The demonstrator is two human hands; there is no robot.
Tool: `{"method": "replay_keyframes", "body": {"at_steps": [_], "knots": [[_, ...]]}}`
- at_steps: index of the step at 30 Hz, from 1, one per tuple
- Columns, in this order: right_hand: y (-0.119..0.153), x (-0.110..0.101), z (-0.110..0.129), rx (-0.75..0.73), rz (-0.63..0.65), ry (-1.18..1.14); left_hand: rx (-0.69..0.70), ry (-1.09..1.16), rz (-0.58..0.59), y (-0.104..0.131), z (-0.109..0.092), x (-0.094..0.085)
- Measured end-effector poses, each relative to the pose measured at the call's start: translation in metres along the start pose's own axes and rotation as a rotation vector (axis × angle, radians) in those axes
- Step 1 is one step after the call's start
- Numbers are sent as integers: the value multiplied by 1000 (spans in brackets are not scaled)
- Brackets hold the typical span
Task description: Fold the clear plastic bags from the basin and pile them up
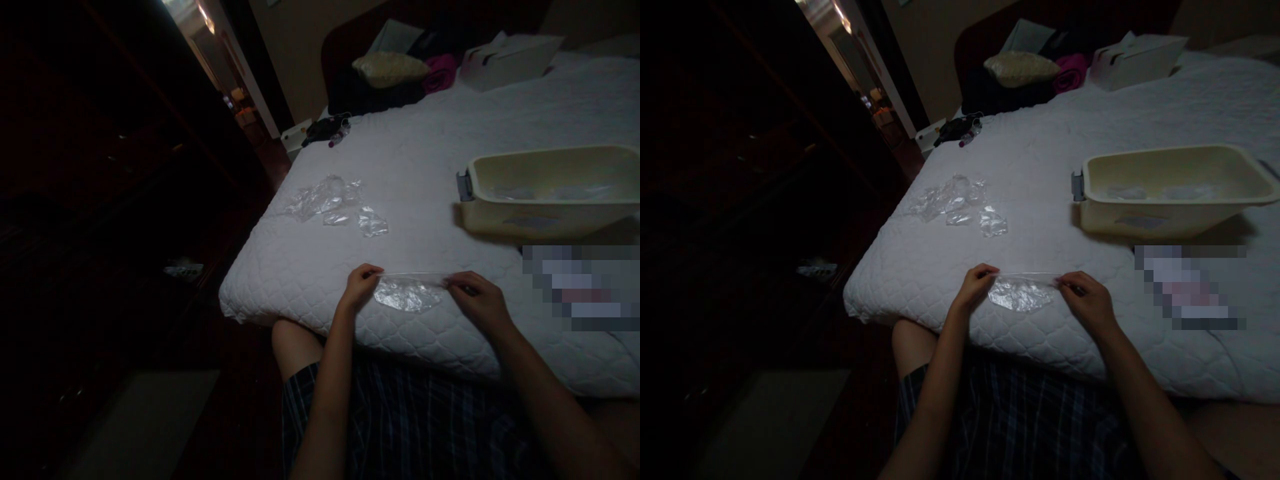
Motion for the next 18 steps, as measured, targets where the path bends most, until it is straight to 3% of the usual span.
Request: {"method": "replay_keyframes", "body": {"at_steps": [6, 12, 18], "knots": [[0, 2, -1, -16, -11, 80, 51, -21, 45, -3, -9, -1], [-1, 1, 6, 37, 40, 54, 45, -19, -37, -3, -3, -2], [-16, 10, 1, 212, 102, -23, -28, 46, -59, -5, 8, -1]]}}
Point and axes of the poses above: each hand's wrist, its own y-axis away from the middle knuckle, its own x-axis out of the palm, z = x × y, the point moved 9 cm from there along -y, towards the middle knuckle, and after that the axes turned 13 degrees about x, right-handed, at the moved point
